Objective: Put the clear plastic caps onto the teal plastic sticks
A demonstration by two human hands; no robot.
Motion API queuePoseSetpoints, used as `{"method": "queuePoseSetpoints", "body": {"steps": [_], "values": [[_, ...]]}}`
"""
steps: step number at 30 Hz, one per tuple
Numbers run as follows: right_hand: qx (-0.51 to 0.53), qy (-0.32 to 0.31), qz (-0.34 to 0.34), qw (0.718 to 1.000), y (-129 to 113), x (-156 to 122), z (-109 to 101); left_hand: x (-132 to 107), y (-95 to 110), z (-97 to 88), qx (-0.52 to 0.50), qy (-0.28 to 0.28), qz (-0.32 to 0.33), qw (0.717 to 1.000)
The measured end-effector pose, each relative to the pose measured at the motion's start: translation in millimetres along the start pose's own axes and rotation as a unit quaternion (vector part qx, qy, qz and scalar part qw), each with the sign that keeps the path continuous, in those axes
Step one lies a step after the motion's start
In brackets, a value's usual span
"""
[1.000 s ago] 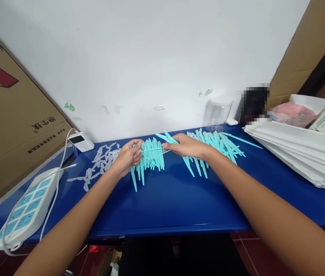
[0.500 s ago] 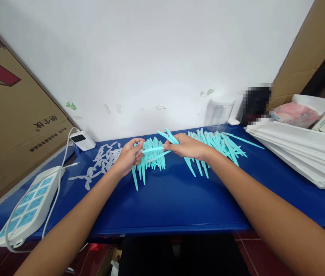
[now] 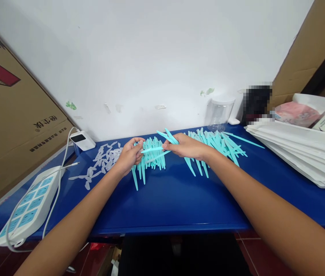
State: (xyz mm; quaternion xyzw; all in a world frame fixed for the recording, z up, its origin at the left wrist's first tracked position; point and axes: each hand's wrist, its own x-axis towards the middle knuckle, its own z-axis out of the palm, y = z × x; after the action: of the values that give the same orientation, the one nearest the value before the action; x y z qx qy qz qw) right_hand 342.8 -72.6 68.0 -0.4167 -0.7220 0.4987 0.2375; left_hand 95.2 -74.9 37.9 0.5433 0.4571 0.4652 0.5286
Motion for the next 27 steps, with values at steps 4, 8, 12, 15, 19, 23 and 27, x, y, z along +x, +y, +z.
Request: {"method": "queuePoseSetpoints", "body": {"steps": [4, 8, 12, 15, 19, 23, 27], "values": [[0.009, 0.007, -0.005, 1.0, 0.2, -0.3, -1.8, -0.1, -0.2, 0.1, -0.001, 0.003, 0.0, 1.0], [0.007, -0.006, -0.005, 1.0, 2.1, 1.5, -1.2, -0.7, -0.8, 0.9, -0.005, -0.008, 0.0, 1.0], [0.012, -0.004, -0.003, 1.0, 0.0, 0.4, -0.8, -1.7, 1.1, 0.4, -0.008, -0.008, 0.003, 1.0], [0.001, 0.008, -0.005, 1.0, -1.7, -0.7, -1.9, -2.1, 2.8, -0.8, -0.011, -0.005, 0.0, 1.0], [0.011, 0.004, -0.001, 1.0, 1.0, 1.4, -2.1, -1.9, 1.1, -1.0, -0.006, -0.014, 0.002, 1.0], [0.021, -0.003, -0.005, 1.0, 5.0, 3.9, 4.8, -3.7, -2.8, 3.2, 0.005, -0.031, 0.008, 0.999], [0.015, -0.024, -0.039, 0.999, 3.5, 2.8, 19.5, -8.0, -5.7, 9.0, 0.015, -0.029, 0.029, 0.999]]}}
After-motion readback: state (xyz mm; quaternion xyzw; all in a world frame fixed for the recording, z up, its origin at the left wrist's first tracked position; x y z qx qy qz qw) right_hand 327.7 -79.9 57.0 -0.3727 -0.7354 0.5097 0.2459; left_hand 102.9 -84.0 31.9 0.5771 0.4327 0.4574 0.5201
